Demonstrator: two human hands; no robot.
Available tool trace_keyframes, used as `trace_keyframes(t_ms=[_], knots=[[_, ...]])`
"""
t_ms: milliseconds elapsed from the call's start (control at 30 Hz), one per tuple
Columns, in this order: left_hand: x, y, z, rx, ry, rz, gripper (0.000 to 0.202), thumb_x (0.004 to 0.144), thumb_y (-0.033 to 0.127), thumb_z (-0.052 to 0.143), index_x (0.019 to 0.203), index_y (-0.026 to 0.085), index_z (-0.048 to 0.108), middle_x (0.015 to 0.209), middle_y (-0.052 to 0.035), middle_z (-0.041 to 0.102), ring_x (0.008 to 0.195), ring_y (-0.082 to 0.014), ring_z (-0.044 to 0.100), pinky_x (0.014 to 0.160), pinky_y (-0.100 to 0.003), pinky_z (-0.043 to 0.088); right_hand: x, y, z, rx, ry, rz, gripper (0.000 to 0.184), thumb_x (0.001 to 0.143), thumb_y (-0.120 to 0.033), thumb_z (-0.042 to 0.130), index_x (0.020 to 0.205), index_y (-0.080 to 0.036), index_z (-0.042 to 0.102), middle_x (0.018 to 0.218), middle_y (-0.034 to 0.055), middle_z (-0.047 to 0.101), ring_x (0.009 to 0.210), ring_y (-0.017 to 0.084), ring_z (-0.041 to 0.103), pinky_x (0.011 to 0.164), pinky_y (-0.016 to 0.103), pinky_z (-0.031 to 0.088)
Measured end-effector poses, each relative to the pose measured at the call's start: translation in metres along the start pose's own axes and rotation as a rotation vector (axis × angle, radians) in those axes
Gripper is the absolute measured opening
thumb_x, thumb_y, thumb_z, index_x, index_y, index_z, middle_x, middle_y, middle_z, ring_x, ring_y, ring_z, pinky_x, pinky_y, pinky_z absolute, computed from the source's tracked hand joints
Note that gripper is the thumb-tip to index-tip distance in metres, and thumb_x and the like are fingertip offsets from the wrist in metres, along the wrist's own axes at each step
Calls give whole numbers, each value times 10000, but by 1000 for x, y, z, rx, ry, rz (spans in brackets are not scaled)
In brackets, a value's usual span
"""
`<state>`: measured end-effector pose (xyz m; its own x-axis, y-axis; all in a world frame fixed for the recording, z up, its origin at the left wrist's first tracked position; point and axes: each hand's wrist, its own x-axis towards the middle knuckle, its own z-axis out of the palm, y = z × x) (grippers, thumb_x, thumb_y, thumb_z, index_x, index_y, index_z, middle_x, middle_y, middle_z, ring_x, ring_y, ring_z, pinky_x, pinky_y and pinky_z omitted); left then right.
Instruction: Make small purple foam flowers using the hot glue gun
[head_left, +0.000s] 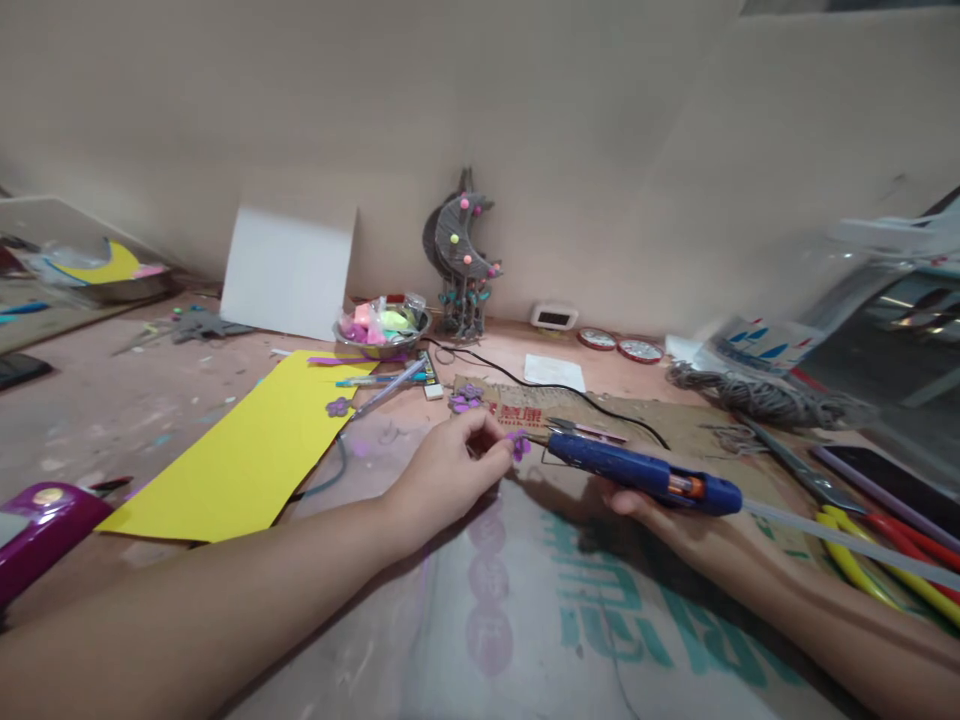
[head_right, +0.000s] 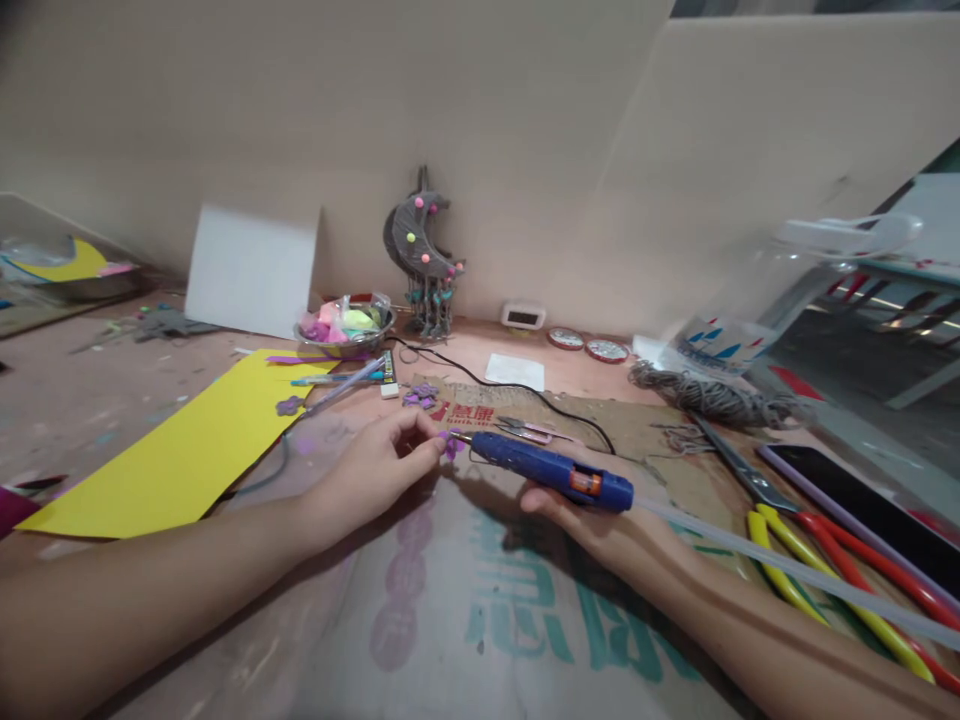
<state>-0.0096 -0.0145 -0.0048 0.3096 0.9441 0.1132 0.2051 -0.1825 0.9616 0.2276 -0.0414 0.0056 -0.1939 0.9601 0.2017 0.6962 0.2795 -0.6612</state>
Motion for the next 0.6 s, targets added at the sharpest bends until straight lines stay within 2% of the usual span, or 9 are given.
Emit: trace_keyframes(t_ms=[133,600], knots=[[0,0,0,17,5,19,139,787,301,505,723,179,501,610,36,518,547,-90,482,511,-190,367,1,-3,0,-51,-33,-22,264,732,-507,561,679,-249,584,676,43,633,612,223,592,548,333,478],[-2,2,-1,43,-12,14,150,801,309,488,729,177,497,624,34,519,559,-93,487,510,-189,371,3,-1,3,-100,-40,-33,311,731,-531,555,683,-224,572,649,34,619,586,205,573,511,305,469]])
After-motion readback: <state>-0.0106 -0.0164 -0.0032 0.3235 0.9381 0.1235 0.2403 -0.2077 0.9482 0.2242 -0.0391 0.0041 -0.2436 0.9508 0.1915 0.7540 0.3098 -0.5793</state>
